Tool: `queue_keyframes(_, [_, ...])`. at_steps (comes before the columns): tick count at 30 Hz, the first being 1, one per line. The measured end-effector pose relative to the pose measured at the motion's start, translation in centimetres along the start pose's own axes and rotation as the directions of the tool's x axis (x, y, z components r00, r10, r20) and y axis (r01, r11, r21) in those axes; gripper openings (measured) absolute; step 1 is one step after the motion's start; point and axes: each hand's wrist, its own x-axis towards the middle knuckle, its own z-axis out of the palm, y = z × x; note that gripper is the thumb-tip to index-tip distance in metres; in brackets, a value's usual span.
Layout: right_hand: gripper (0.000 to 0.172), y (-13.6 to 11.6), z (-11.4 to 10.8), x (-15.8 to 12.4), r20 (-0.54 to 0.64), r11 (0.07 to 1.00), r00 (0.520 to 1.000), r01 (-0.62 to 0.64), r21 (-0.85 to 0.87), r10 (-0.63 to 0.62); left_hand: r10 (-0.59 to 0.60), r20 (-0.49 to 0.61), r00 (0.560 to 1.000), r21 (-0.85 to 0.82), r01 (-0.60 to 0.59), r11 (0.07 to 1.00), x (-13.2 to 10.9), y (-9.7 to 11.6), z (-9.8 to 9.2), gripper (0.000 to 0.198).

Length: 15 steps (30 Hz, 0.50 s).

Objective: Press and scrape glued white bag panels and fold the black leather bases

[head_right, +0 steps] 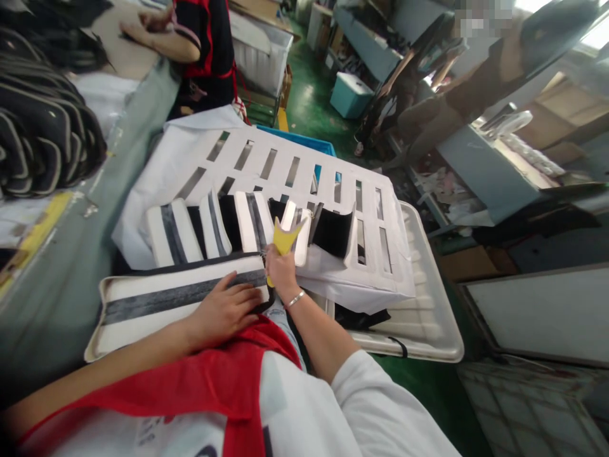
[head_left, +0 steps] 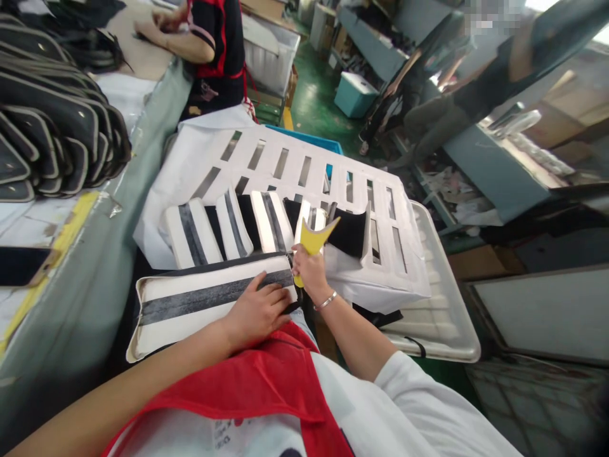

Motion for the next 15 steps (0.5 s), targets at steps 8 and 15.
queue_keyframes(8, [0.034, -0.9, 0.9, 0.9, 0.038, 0.971, 0.985, 0.173, -0.167, -0.169, -0.459, -0.497, 0.736, -0.27, 0.371, 0.888, -8.5, -3.1, -6.1, 0.033])
queue_keyframes(15, [0.039, -4.2, 4.4, 0.2, 0.536, 0.714, 0.844, 0.359, -0.601, 0.027, -0.97, -0.235, 0.063, -0.945, 0.219, 0.243, -17.5, -9.3, -5.0, 0.055])
